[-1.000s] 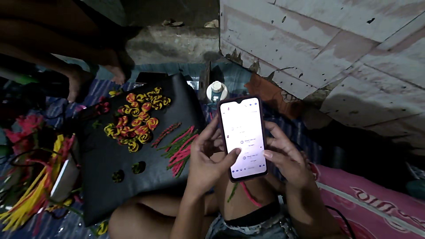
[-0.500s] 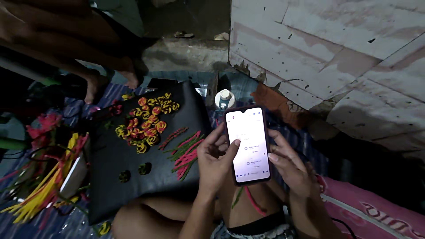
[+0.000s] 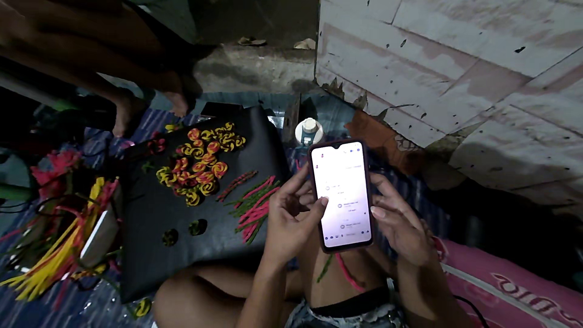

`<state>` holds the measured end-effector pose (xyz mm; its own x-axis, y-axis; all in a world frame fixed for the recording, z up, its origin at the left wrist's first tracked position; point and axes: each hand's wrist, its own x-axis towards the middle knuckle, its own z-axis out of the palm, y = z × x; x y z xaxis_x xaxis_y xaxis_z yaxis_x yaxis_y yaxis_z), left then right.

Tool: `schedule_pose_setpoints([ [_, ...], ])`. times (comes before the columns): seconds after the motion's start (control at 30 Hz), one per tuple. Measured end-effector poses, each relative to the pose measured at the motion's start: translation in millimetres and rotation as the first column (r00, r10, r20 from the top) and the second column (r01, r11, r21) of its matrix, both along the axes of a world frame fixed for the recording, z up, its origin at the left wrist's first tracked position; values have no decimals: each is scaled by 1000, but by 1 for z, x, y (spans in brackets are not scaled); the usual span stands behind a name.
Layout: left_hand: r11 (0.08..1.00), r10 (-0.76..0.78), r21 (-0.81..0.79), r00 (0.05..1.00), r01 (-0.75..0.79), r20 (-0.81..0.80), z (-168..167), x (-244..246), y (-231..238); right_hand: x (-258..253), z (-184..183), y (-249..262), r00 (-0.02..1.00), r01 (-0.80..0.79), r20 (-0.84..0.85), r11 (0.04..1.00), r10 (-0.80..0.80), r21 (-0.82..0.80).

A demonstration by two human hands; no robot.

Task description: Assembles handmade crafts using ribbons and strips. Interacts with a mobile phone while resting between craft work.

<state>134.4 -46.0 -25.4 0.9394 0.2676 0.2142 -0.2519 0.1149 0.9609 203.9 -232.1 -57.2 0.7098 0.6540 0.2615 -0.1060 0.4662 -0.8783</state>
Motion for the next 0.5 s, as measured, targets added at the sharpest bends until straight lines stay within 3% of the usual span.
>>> schedule_pose_setpoints([
  [0.5, 996, 49, -80, 998, -51, -26, -4, -1, 1, -1, -2, -1, 1000, -13, 5, 1000, 13, -13],
])
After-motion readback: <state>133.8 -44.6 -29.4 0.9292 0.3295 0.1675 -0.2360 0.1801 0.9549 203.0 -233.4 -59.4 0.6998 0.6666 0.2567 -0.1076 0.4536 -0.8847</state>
